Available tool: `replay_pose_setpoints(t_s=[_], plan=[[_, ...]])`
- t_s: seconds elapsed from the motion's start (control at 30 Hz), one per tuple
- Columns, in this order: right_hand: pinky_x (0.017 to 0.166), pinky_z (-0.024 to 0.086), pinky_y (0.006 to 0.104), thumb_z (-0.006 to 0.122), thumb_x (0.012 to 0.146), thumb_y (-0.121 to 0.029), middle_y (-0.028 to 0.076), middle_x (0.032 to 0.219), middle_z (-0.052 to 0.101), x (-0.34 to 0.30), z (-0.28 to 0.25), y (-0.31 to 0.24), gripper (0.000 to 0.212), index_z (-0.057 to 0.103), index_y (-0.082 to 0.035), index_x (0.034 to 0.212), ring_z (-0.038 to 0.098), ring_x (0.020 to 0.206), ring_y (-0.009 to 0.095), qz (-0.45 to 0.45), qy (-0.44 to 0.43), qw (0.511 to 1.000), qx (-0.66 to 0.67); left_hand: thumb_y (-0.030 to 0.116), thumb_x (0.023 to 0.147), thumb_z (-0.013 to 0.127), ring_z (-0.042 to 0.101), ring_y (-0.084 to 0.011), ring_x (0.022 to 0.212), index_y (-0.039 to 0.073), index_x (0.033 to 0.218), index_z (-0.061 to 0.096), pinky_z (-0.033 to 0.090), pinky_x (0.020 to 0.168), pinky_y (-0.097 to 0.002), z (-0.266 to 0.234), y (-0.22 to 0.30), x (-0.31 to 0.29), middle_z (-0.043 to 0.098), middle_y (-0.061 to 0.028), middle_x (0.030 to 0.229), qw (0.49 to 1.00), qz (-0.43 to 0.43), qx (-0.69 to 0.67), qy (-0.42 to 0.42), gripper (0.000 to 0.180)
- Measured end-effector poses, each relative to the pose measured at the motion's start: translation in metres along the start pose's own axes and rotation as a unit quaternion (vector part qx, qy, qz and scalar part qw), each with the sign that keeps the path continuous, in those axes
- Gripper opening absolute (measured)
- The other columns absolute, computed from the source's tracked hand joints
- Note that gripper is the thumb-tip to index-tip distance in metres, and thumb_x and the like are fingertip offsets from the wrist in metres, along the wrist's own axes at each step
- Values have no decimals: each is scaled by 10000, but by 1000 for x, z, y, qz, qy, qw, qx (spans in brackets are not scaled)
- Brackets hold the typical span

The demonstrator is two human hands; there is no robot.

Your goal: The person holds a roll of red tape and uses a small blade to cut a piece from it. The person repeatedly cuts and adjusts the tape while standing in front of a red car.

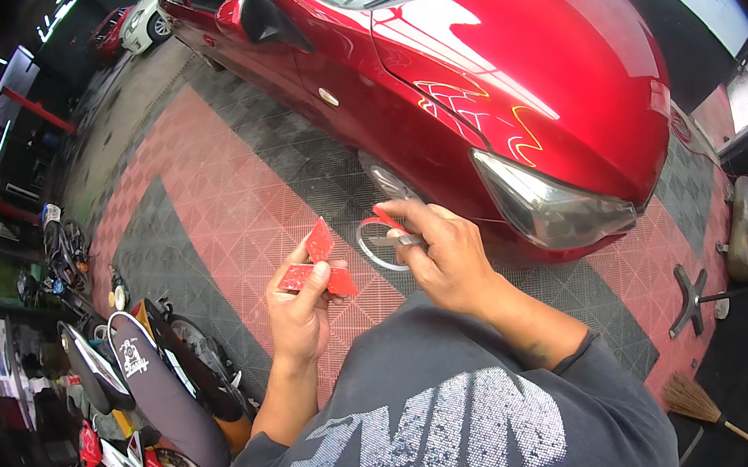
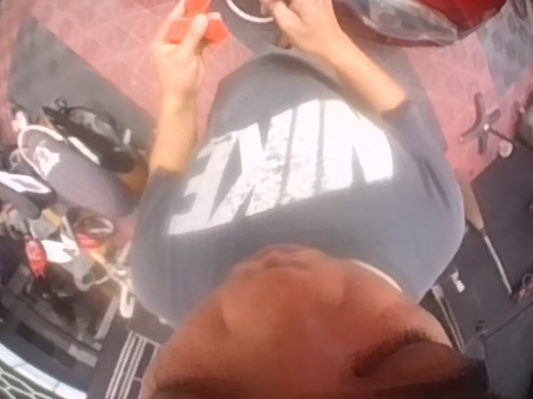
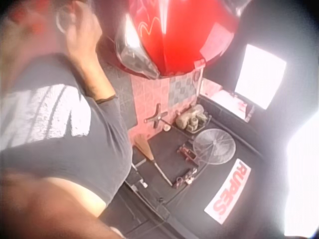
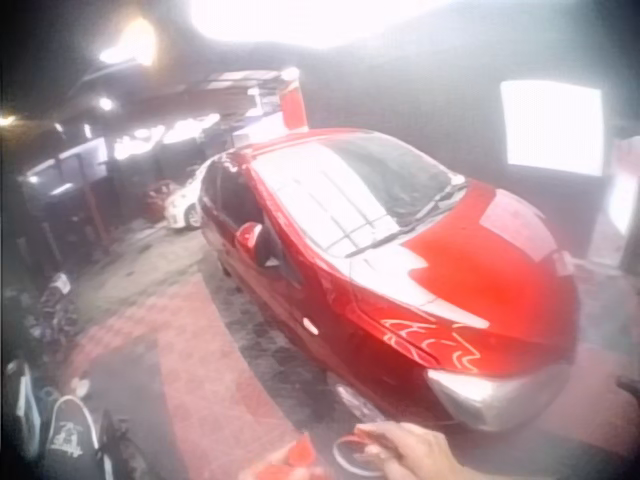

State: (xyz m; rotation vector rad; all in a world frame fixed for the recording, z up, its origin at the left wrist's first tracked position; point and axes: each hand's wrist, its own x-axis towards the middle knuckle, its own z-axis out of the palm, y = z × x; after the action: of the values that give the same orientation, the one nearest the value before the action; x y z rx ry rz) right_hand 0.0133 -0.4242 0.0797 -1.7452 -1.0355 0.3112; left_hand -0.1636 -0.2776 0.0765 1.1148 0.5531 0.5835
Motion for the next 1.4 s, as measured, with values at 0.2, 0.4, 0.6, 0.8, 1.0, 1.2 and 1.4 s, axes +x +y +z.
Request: replay_pose_setpoints(t_s=[0.2,0.4,0.6,0.8,1.0,1.2,1.4], plan=[[676,509,312,755,973,-111,119,962,686,7,0,4,220,752,-27,1176,647,774,157,53,-23,991,125,97,1030,718,715,-124,908,-41,1308,697,554,788,-267,0,-10,-9,765,-85,1041,998,-35,-24,-40,311],[475,450,232,736,1018,-104,17,769,671,4,0,-13,165,745,24,1121,576,562,46,83,-23,975,204,73,1002,754,711,-130,942,-44,1223,727,553,854,-276,0,-20,-7,764,-84,1061,999,0,-52,-16,251],[598,455,262,808,953,-143,22,748,673,2,13,-21,169,790,3,1035,558,659,56,110,-7,977,183,53,999,753,722,-144,992,-56,1303,708,567,908,-288,13,-12,-8,766,-108,1110,999,32,-10,-3,326],[463,423,224,770,994,-105,29,760,701,6,19,-22,142,744,24,1047,567,535,39,76,-8,973,217,63,1003,754,730,-151,1028,-50,1315,709,586,916,-291,11,-13,-9,768,-124,1166,999,36,-13,-26,335],[683,513,249,794,958,-118,47,828,751,10,18,-28,142,780,16,1003,644,755,61,107,-10,970,219,84,1003,767,732,-147,1015,-47,1306,718,590,904,-289,8,-18,-6,769,-117,1170,999,51,-4,-16,333],[662,504,252,809,943,-126,38,807,741,13,19,-26,143,784,8,985,629,734,57,115,-15,971,208,89,999,777,728,-139,1005,-36,1300,728,585,888,-281,5,-15,-5,769,-109,1164,998,57,35,-16,330],[641,491,249,824,921,-134,20,807,725,16,17,-24,163,791,-8,1019,610,713,49,124,-35,972,195,32,978,768,726,-146,955,-20,1255,759,578,835,-276,0,-13,-4,761,-109,1114,984,115,139,-11,282]])
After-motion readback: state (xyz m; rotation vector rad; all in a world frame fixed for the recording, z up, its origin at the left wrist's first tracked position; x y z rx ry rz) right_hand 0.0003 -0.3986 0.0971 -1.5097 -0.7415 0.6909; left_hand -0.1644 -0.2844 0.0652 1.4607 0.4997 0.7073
